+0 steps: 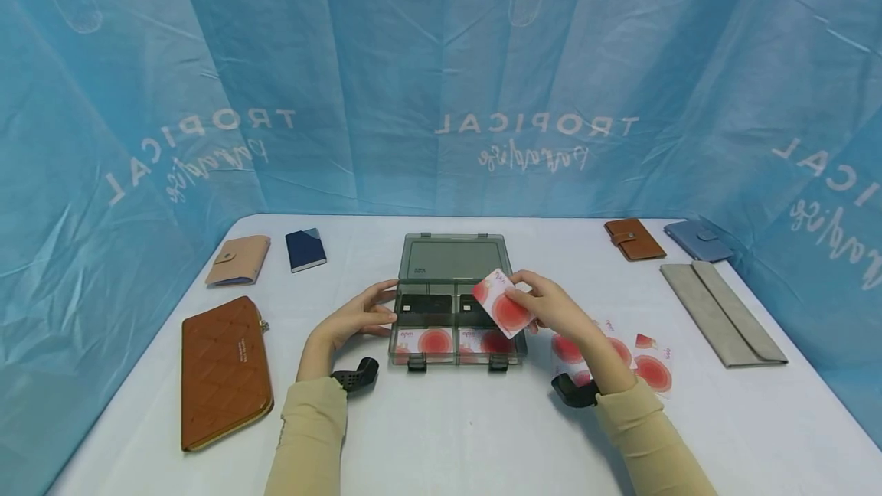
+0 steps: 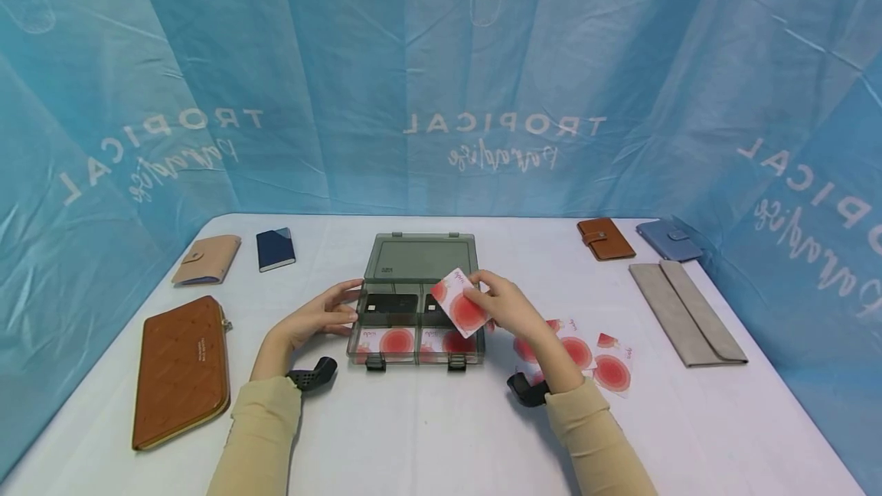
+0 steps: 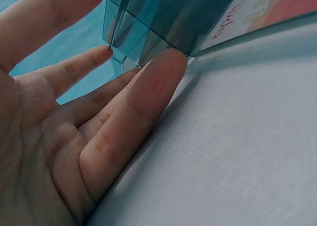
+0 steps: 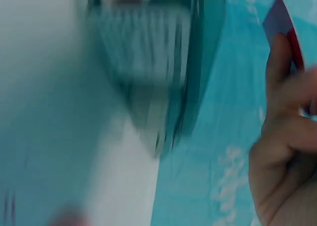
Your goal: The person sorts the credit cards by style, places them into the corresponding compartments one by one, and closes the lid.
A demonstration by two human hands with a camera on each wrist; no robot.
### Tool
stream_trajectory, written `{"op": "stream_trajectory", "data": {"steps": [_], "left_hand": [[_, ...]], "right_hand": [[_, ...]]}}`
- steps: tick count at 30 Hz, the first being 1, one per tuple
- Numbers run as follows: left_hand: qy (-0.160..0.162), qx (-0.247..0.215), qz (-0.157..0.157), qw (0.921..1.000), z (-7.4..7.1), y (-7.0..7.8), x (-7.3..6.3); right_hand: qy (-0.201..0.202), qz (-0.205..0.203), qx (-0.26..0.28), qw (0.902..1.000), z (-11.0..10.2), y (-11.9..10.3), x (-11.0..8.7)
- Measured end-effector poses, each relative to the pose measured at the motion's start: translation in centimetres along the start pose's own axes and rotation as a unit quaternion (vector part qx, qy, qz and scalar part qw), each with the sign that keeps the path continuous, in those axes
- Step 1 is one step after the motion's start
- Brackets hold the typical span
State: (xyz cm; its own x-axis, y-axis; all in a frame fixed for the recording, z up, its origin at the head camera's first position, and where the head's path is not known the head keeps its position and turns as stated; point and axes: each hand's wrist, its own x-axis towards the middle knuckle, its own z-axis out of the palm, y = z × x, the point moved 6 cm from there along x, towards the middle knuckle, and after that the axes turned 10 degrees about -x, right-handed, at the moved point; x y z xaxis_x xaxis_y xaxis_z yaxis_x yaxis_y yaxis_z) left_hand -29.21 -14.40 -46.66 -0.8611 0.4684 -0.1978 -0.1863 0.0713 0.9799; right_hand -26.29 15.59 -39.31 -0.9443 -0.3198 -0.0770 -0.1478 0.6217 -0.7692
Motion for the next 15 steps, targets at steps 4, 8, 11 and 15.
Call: {"op": "stream_trajectory", "data": {"steps": [4,8,11,15], "left_hand": [[-0.006,-0.001,0.004,1.0,0.0,0.0,0.0],[-0.005,-0.005,0.005,1.0,0.0,0.0,0.0],[-0.006,-0.006,0.005,1.0,0.0,0.0,0.0],[-0.009,-0.002,0.006,0.9999,0.0,0.0,0.0]], "right_hand": [[-0.031,-0.037,-0.051,0.9975,2.3,-2.0,0.5],[-0.029,-0.08,-0.118,0.9894,4.1,-4.3,0.8],[-0.024,-0.091,-0.163,0.9821,5.5,-5.5,1.0],[-0.039,-0.097,-0.193,0.9757,7.3,-5.9,1.2]]}}
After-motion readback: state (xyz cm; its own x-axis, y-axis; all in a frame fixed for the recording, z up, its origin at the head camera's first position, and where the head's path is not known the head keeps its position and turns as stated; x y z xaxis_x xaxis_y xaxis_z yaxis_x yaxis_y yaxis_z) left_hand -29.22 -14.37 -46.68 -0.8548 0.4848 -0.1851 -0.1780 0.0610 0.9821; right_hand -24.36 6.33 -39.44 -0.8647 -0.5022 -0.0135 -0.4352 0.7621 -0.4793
